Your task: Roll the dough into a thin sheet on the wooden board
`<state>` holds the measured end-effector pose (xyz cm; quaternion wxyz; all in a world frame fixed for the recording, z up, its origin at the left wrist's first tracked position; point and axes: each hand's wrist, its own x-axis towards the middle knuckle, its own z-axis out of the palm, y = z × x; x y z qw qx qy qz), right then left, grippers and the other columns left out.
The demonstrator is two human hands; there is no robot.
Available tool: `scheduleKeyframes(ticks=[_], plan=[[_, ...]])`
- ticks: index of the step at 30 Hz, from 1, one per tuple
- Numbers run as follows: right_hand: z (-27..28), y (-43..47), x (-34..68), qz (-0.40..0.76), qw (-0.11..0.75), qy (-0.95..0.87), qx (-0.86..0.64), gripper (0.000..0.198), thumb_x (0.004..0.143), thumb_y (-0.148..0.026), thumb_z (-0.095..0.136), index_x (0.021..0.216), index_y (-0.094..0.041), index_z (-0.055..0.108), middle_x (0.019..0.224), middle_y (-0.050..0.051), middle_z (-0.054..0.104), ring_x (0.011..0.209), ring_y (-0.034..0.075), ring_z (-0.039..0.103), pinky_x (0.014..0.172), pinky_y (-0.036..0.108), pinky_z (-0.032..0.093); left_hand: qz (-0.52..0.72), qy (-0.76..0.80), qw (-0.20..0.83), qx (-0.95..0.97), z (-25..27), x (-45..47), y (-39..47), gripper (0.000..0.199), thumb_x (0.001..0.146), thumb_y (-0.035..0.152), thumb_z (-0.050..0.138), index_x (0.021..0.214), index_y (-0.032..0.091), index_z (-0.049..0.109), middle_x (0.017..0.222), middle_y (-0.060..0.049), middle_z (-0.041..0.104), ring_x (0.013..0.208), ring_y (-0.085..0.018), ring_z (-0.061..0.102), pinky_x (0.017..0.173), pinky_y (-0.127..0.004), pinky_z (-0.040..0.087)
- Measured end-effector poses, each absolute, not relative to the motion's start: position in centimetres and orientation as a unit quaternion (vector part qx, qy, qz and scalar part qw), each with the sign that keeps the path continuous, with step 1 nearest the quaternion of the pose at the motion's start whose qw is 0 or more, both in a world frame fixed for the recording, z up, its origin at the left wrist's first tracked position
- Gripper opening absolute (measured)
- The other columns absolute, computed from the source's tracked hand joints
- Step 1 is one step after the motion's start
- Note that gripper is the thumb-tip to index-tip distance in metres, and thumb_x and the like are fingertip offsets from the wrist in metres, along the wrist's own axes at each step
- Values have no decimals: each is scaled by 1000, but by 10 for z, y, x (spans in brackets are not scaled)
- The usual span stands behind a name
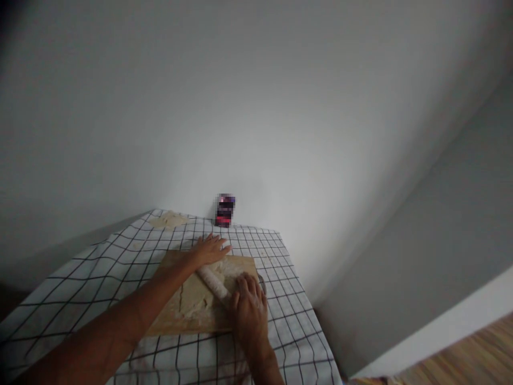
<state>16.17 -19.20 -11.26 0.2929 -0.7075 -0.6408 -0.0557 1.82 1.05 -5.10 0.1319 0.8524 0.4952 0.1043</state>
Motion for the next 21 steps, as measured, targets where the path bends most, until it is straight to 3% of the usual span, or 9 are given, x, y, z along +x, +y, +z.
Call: scheduleKeyframes(ticks=[10, 17, 21], plan=[[-118, -203, 152, -44, 255, -645, -719, 51, 115, -34, 30, 143, -34, 72, 162, 8, 61, 157, 34, 49, 123, 66, 40, 90, 491, 141, 855, -45, 1, -10, 68, 108, 61, 42, 164, 25, 52, 175, -18, 47, 168, -46, 28, 132, -75, 18], [-101, -216, 141, -82, 215, -679, -697, 53, 117, -34, 27, 149, -28, 70, 159, 9, 65, 155, 27, 52, 125, 52, 43, 72, 514, 153, 841, -45, -10, -16, 71, 104, 72, 38, 164, 36, 50, 178, -12, 45, 169, -43, 27, 132, -74, 19], [-92, -220, 132, -81, 208, -673, -705, 55, 118, -40, 27, 146, -25, 72, 155, 10, 68, 152, 27, 56, 123, 49, 45, 72, 522, 143, 838, -46, -19, -24, 77, 104, 74, 32, 166, 31, 47, 178, -13, 43, 168, -43, 28, 132, -73, 19]])
